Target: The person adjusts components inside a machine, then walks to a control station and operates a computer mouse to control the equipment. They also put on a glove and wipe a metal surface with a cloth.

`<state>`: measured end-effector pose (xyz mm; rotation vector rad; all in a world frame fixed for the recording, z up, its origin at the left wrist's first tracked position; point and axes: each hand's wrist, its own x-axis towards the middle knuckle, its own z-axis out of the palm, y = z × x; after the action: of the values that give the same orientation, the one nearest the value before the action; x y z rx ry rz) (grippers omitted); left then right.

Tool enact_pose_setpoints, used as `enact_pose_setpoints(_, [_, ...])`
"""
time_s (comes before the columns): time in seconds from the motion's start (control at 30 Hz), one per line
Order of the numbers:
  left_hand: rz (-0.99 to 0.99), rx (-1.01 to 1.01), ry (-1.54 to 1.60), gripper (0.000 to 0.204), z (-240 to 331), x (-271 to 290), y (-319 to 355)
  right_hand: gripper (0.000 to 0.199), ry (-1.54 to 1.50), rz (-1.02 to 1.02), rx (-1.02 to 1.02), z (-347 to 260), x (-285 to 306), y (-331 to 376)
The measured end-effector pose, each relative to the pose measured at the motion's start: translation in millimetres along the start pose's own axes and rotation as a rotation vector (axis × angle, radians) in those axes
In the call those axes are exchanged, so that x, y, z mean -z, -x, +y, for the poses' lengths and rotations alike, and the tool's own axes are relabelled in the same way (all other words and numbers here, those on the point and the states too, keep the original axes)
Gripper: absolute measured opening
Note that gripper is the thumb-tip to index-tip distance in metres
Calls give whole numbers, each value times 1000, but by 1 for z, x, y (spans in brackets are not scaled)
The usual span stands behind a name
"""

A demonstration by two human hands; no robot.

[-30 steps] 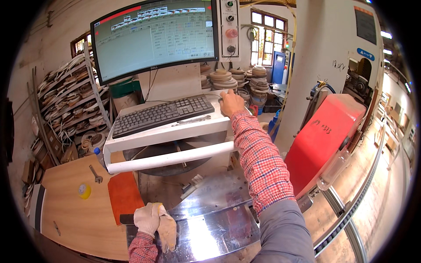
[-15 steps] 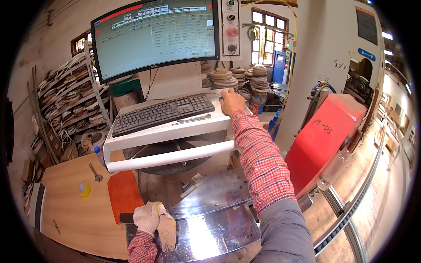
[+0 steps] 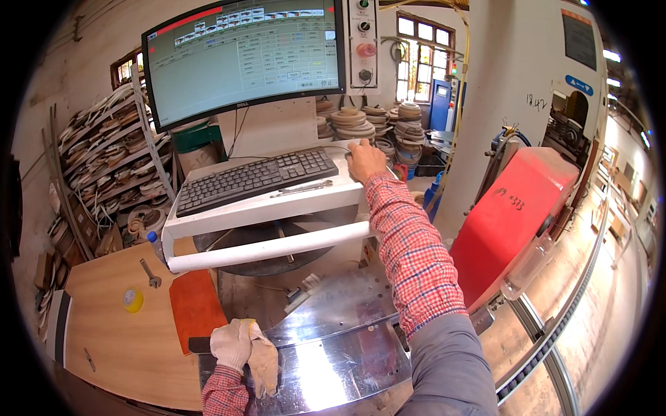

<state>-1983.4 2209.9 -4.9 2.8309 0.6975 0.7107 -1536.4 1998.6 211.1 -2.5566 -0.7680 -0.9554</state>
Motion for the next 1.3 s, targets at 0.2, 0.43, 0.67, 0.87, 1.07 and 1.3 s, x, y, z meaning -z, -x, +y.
enact_pose_setpoints(0.2, [-71, -188, -172, 32, 9, 3, -8, 25, 44, -85, -45, 10, 13, -2])
enact_pose_setpoints(0.43, [2, 63, 110, 37, 22, 7, -4, 22, -45, 36, -41, 6, -10, 1])
enact_pose_setpoints(0.67, [14, -95, 61, 30, 12, -1, -2, 27, -7, -62, -51, 0, 3, 2])
enact_pose_setpoints(0.87, [-40, 3, 140, 33, 13, 3, -4, 23, 4, -37, -42, 2, 0, -1])
enact_pose_setpoints(1.07, [1, -53, 127, 34, 11, -2, -4, 24, 27, -34, -39, 2, -5, -3])
enact_pose_setpoints(1.3, [-193, -1, 100, 54, -3, -3, -6, 26, 37, -25, -18, 2, -4, -3])
